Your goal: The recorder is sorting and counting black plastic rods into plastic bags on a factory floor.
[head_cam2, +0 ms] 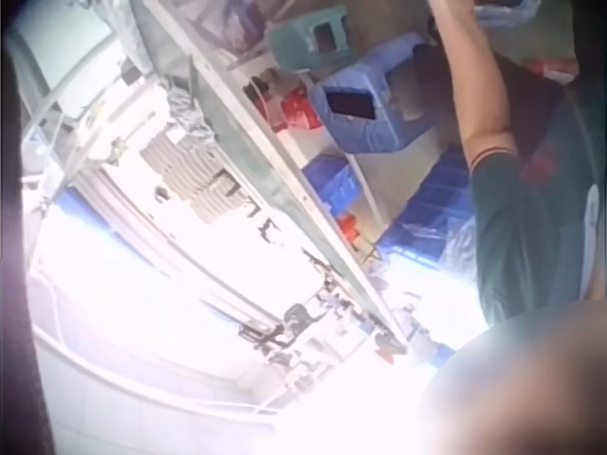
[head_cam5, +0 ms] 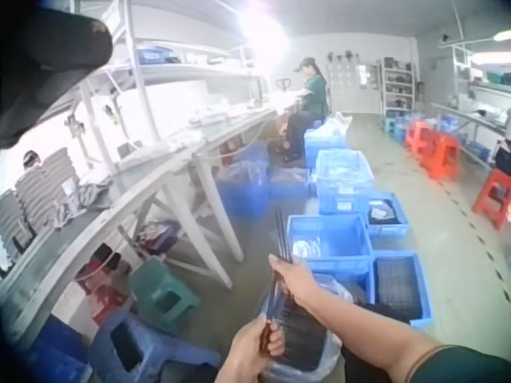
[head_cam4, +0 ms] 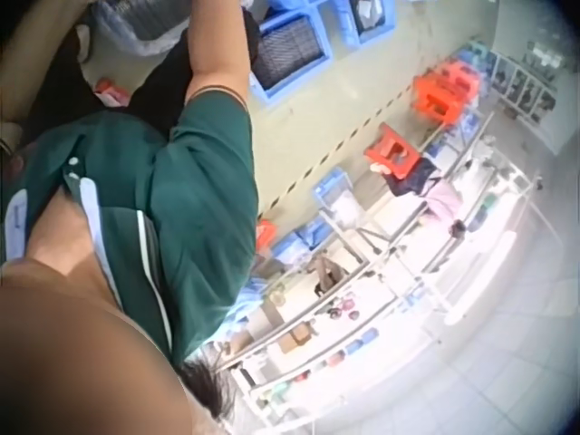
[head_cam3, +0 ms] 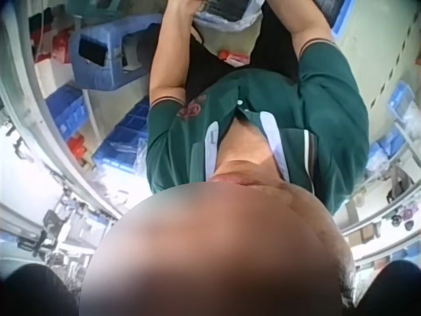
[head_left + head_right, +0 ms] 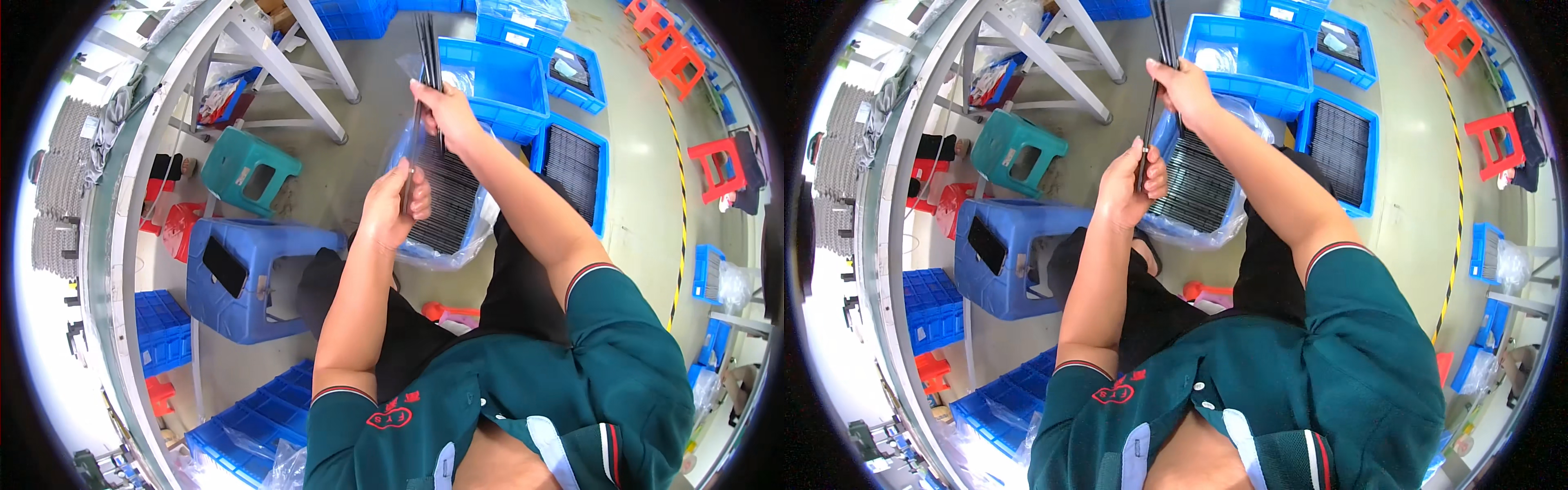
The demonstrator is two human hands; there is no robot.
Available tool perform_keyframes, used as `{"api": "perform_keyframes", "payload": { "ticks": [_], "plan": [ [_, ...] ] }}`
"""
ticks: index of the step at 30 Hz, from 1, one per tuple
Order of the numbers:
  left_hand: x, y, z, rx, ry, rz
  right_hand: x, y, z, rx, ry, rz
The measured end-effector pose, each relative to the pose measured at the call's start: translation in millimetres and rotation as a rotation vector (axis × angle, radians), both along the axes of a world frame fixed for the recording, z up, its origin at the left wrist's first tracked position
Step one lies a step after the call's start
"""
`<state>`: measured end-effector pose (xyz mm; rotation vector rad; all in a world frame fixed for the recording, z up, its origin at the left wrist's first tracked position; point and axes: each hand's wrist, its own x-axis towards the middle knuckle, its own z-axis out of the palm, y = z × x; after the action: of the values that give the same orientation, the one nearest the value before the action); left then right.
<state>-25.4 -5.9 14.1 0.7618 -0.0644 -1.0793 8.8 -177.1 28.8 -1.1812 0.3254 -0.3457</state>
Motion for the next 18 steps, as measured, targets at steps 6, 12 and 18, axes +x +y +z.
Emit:
{"api": "perform_keyframes", "payload": {
  "ticks": [6,12,18],
  "plan": [
    [-0.5,-7.2,0.4,0.004,-0.008,0.049,-13.1,0.4,5.2,0.273,0.070,0.158],
    [-12.2,-3.8,4.2,0.086,-0.093,0.018,4.5,-7.1,-8.8,0.279,0.124,0.102],
    [-28.7,16.3,12.4,0.086,-0.096,-0.079,27.4,-129.4,-15.8,0.424,0.044,-0.333]
  ]
}}
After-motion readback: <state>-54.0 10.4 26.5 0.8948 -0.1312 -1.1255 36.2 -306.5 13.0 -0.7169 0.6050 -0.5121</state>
